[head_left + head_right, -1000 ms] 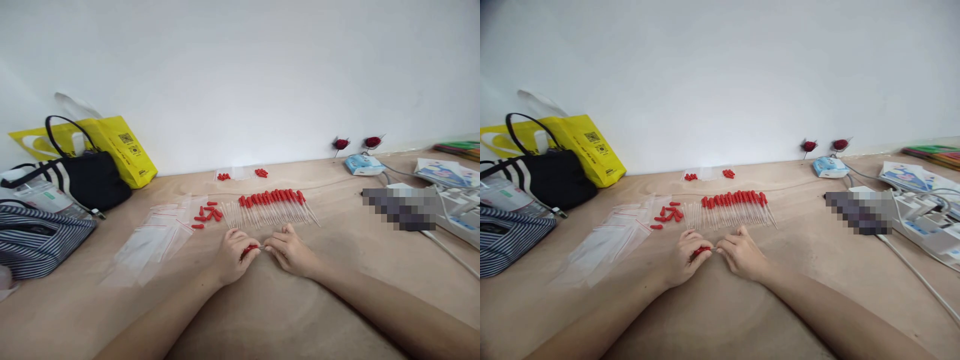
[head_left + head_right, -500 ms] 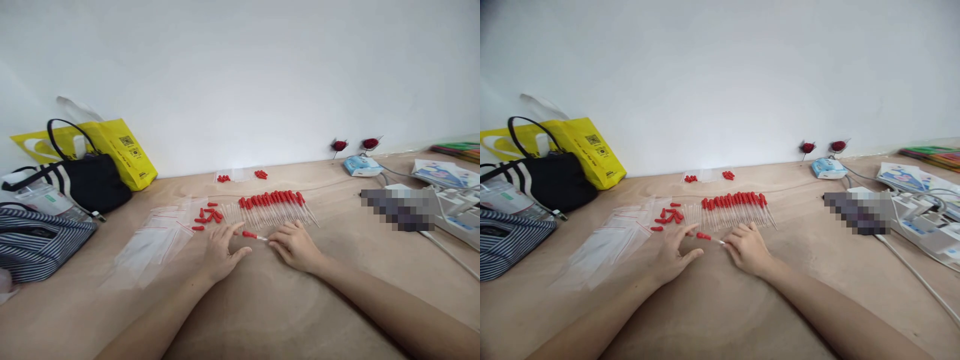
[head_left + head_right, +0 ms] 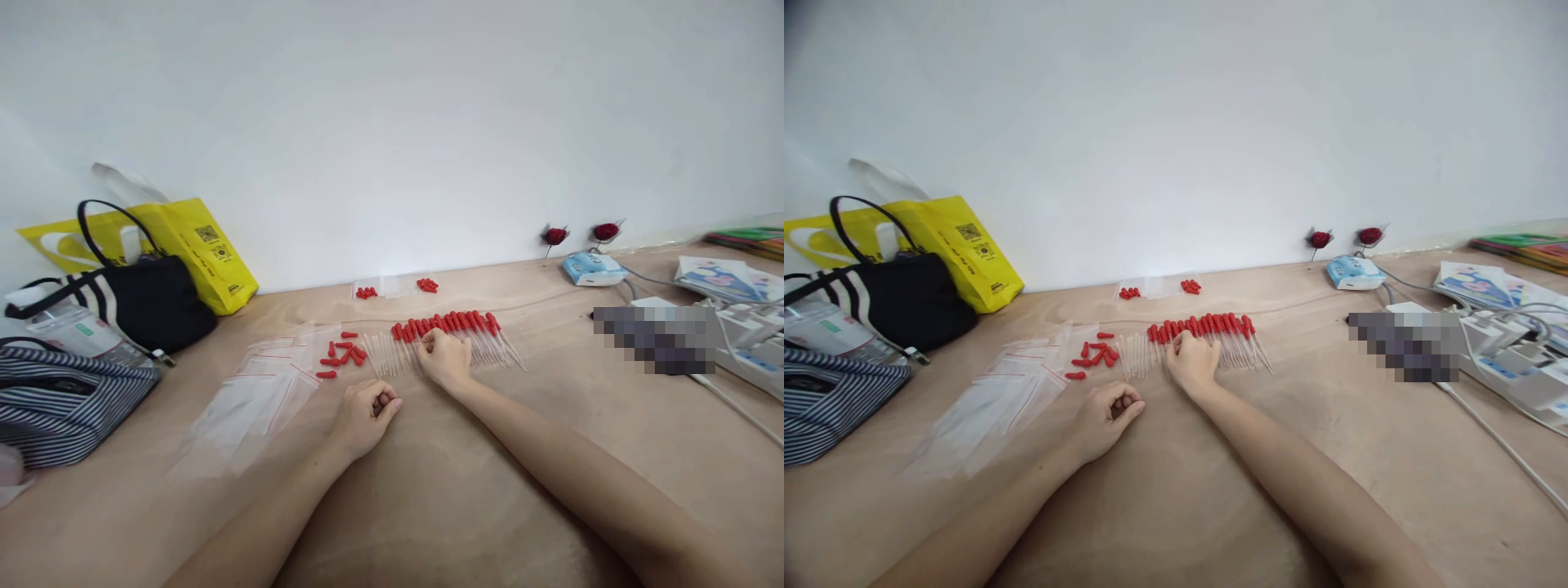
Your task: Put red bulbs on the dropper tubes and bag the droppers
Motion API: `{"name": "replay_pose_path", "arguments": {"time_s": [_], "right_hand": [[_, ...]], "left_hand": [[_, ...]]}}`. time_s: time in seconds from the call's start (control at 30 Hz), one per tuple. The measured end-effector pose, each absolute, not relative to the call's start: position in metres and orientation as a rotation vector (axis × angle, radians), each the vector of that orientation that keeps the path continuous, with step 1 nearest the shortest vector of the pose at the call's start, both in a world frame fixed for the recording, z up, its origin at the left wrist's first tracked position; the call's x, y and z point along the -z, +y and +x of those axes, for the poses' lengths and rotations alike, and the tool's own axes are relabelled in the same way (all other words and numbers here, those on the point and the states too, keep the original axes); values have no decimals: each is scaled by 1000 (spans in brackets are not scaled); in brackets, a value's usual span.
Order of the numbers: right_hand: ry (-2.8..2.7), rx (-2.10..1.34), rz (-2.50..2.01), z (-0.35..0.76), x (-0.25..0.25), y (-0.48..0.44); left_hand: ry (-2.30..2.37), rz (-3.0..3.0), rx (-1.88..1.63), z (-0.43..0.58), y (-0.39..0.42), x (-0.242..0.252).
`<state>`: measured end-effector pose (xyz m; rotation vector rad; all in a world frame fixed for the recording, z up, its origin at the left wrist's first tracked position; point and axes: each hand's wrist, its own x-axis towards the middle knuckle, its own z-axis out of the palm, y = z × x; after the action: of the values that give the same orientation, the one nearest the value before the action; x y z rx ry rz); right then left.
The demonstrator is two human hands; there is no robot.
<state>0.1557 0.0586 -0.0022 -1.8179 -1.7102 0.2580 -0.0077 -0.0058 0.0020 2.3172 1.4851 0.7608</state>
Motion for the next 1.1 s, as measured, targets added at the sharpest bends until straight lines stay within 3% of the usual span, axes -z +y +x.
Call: {"name": "replay_pose_path", "arguments": {"time_s": [0.33,0.5,0.8,1.1], "right_hand": [[-1882,-204,-1659,152,1,50],[-1968,-236,-1723,139,-7,50],[-2024,-281,-1916,117,-20,56],[-2007,-364,-2009,107,-26,66]], "left_hand": [[1743,2377,-881,-31,23,-16],[2111,2398,-562,-69,83,-43],[1971,2424,-171,-81,129,-39],[1967,2398,-277,-78,137,-28]]}}
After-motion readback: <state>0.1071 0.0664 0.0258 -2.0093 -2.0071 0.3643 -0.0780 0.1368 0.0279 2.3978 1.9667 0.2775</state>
